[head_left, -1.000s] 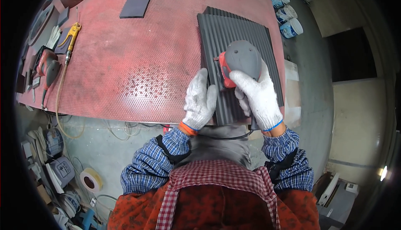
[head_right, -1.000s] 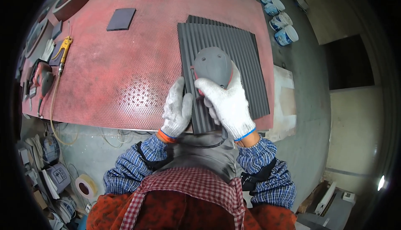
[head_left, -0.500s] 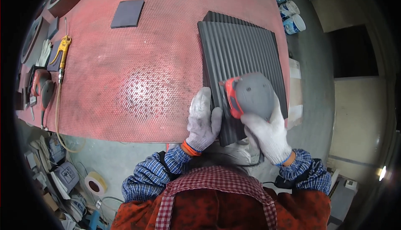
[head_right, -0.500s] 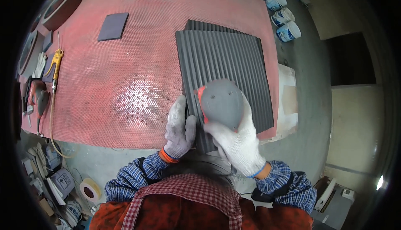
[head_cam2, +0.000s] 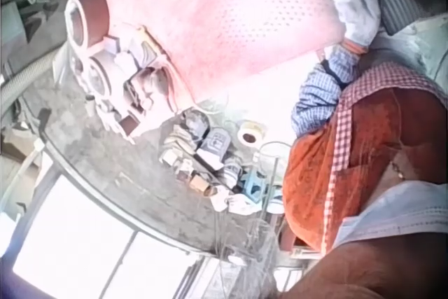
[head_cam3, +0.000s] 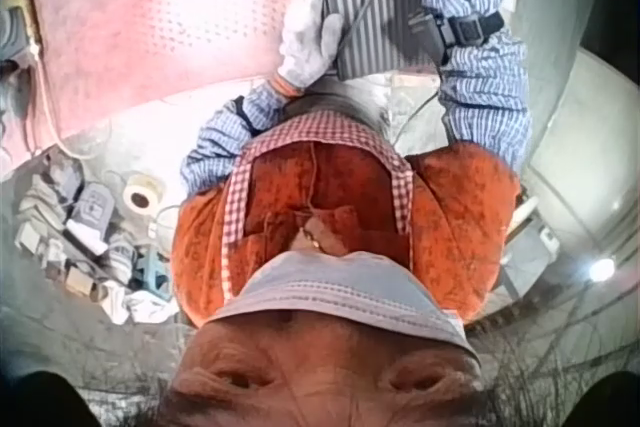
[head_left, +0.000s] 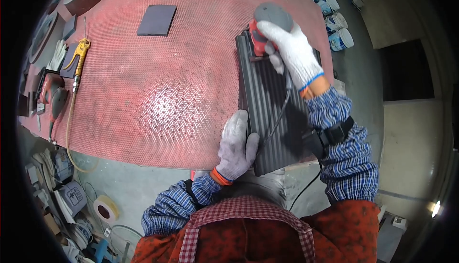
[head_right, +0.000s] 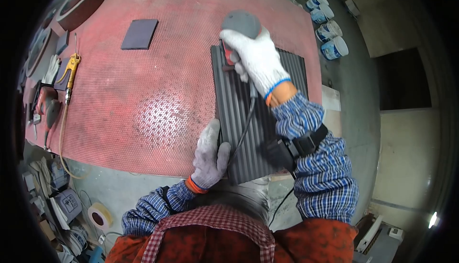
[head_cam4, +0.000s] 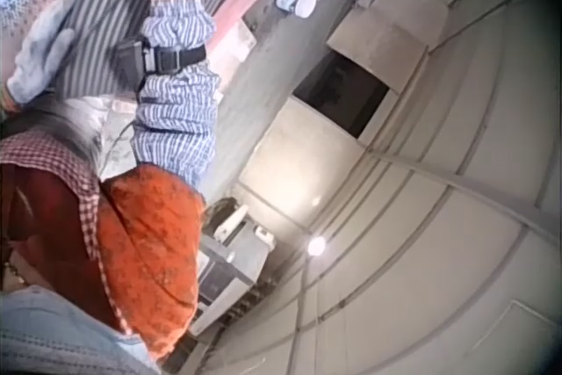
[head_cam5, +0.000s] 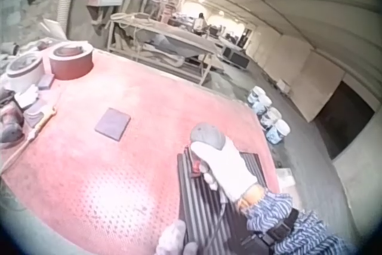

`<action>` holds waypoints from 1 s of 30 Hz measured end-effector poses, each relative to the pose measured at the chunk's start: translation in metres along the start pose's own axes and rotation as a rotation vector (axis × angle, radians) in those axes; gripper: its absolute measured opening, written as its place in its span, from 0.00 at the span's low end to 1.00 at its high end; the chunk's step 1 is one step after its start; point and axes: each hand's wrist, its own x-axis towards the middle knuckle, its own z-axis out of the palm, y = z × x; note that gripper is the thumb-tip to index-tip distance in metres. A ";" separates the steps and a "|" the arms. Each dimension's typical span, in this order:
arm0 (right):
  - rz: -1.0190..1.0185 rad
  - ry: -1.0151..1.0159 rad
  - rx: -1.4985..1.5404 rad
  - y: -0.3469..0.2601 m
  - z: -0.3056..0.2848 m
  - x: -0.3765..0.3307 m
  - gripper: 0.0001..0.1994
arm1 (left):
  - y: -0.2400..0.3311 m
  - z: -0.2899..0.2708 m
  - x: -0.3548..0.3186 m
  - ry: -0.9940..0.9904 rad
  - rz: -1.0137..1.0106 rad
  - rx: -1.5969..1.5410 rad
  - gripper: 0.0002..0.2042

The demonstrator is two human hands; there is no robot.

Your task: Sanding the surface and ridges of a black corrugated furniture panel using a power sander.

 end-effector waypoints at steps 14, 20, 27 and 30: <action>-0.058 -0.054 0.074 0.000 0.003 0.030 0.27 | -0.001 0.002 0.000 0.045 0.036 -0.034 0.31; 0.000 0.009 0.004 0.005 0.004 -0.006 0.36 | 0.000 0.002 0.000 0.056 0.044 -0.020 0.30; 0.090 0.036 0.057 0.024 -0.009 -0.092 0.45 | -0.013 0.006 -0.002 0.018 0.046 -0.045 0.29; 0.125 0.009 0.116 0.030 -0.017 -0.135 0.39 | -0.018 0.007 -0.003 0.018 0.072 -0.045 0.28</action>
